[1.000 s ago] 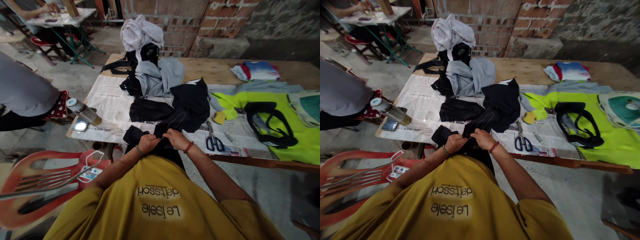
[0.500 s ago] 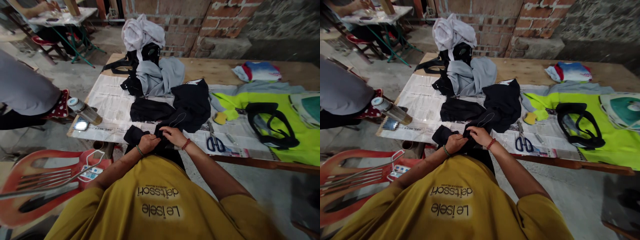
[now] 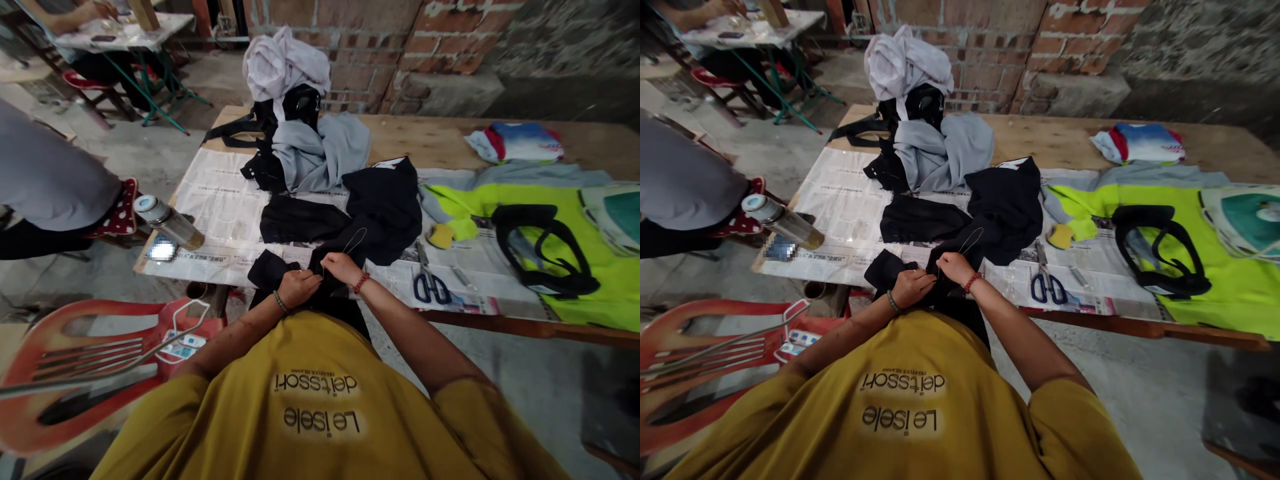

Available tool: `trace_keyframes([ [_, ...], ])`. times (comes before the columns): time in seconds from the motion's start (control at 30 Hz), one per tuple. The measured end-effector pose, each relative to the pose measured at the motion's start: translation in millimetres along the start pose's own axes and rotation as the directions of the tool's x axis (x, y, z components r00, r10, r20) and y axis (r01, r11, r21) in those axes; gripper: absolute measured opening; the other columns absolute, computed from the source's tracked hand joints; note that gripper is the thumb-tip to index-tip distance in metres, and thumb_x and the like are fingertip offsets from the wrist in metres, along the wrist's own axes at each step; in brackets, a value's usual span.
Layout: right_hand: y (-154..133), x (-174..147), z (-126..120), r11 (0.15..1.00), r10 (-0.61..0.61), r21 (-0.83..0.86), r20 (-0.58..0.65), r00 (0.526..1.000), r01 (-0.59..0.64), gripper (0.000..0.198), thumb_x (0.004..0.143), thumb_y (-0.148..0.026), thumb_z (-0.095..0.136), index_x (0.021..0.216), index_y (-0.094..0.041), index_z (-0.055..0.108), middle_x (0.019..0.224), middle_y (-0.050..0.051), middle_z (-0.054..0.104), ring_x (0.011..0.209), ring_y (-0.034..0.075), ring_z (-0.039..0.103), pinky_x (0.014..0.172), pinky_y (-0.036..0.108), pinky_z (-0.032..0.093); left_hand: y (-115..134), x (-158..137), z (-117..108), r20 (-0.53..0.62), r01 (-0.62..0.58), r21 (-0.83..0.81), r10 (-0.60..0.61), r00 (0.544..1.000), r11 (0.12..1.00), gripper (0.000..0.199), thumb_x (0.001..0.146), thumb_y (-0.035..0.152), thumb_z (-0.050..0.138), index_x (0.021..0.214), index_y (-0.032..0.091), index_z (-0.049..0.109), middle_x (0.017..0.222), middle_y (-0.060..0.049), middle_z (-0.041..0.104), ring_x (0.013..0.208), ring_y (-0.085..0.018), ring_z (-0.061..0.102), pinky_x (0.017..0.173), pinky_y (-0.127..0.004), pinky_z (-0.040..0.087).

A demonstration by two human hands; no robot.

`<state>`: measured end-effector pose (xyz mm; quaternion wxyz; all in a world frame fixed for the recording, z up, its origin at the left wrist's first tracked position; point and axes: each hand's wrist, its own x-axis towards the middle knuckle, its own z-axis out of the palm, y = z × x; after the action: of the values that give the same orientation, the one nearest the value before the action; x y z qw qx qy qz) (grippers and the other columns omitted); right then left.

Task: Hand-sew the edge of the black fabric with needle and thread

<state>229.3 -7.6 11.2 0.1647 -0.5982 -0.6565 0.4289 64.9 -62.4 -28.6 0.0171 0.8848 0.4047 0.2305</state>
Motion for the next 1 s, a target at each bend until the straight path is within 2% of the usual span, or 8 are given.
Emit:
trace_keyframes([
  [0.3, 3.8, 1.0, 7.0, 0.952, 0.195, 0.206, 0.168, 0.966, -0.228, 0.017, 0.074, -0.021, 0.047, 0.058, -0.017, 0.049, 0.041, -0.008, 0.035, 0.034, 0.005, 0.028, 0.037, 0.019, 0.020, 2.6, 0.4, -0.4, 0.010, 0.047, -0.016, -0.047, 0.999, 0.999, 0.026, 0.092, 0.028, 0.042, 0.092, 0.019, 0.066, 0.072, -0.004, 0.060, 0.060, -0.011, 0.053, 0.056, -0.023, 0.038],
  [0.5, 2.7, -5.4, 5.5, 0.971, 0.109, 0.187, 0.198, 0.974, -0.147, 0.017, 0.075, -0.023, 0.049, 0.059, -0.016, 0.050, 0.043, -0.008, 0.035, 0.036, 0.003, 0.028, 0.037, 0.017, 0.020, 4.4, 2.4, 0.6, -0.050, 0.092, -0.021, -0.093, 0.994, 0.996, 0.025, 0.091, 0.026, 0.043, 0.093, 0.019, 0.066, 0.070, -0.004, 0.060, 0.060, -0.011, 0.054, 0.056, -0.022, 0.040],
  [0.67, -1.5, -6.8, -3.2, 1.000, -0.022, 0.014, 0.234, 0.972, 0.019, 0.019, 0.078, -0.023, 0.047, 0.065, -0.015, 0.058, 0.051, -0.004, 0.049, 0.041, 0.005, 0.039, 0.042, 0.018, 0.031, -0.4, 6.9, 1.4, -0.021, 0.269, -0.206, -0.279, 0.960, 0.941, 0.021, 0.087, 0.023, 0.048, 0.091, 0.018, 0.068, 0.077, -0.004, 0.065, 0.069, -0.012, 0.059, 0.064, -0.022, 0.045],
  [0.73, -2.4, -5.5, -12.6, 0.987, -0.152, -0.039, 0.138, 0.979, 0.159, 0.021, 0.082, -0.021, 0.043, 0.078, -0.017, 0.064, 0.064, -0.001, 0.058, 0.048, 0.007, 0.047, 0.051, 0.020, 0.040, -5.3, 10.3, 1.5, 0.039, 0.396, -0.392, -0.415, 0.909, 0.831, 0.018, 0.083, 0.022, 0.052, 0.088, 0.018, 0.069, 0.082, -0.004, 0.068, 0.075, -0.013, 0.060, 0.071, -0.023, 0.047],
  [0.77, -2.2, -5.4, -17.9, 0.967, -0.245, -0.072, 0.025, 0.969, 0.246, 0.023, 0.083, -0.021, 0.042, 0.086, -0.018, 0.065, 0.072, 0.001, 0.061, 0.055, 0.009, 0.051, 0.058, 0.022, 0.043, -8.3, 12.1, 1.4, 0.097, 0.461, -0.488, -0.479, 0.872, 0.741, 0.016, 0.081, 0.023, 0.055, 0.086, 0.017, 0.069, 0.082, -0.003, 0.068, 0.077, -0.013, 0.061, 0.072, -0.023, 0.047],
  [0.83, -0.1, -8.4, -27.4, 0.917, -0.398, -0.151, -0.261, 0.879, 0.370, 0.024, 0.085, -0.023, 0.042, 0.095, -0.019, 0.064, 0.086, 0.005, 0.063, 0.070, 0.012, 0.056, 0.070, 0.026, 0.045, -14.2, 15.4, 1.1, 0.254, 0.583, -0.628, -0.572, 0.780, 0.515, 0.016, 0.076, 0.027, 0.060, 0.081, 0.015, 0.070, 0.077, -0.002, 0.069, 0.073, -0.014, 0.061, 0.069, -0.023, 0.047],
  [0.9, 4.3, -16.1, -31.5, 0.897, -0.441, -0.193, -0.450, 0.776, 0.397, 0.022, 0.086, -0.027, 0.044, 0.094, -0.019, 0.063, 0.089, 0.006, 0.062, 0.076, 0.015, 0.056, 0.073, 0.027, 0.045, -19.1, 17.9, 0.6, 0.402, 0.666, -0.686, -0.609, 0.684, 0.295, 0.022, 0.071, 0.033, 0.064, 0.078, 0.013, 0.070, 0.069, -0.001, 0.067, 0.064, -0.012, 0.058, 0.062, -0.022, 0.046],
  [1.0, 13.0, -32.4, -22.0, 0.882, -0.469, -0.220, -0.480, 0.741, 0.416, 0.020, 0.087, -0.029, 0.045, 0.083, -0.019, 0.062, 0.080, 0.005, 0.061, 0.074, 0.015, 0.055, 0.072, 0.027, 0.044, -23.6, 20.3, 0.0, 0.523, 0.697, -0.712, -0.599, 0.606, 0.084, 0.033, 0.063, 0.042, 0.069, 0.076, 0.012, 0.070, 0.064, 0.000, 0.064, 0.057, -0.010, 0.054, 0.056, -0.021, 0.043],
])
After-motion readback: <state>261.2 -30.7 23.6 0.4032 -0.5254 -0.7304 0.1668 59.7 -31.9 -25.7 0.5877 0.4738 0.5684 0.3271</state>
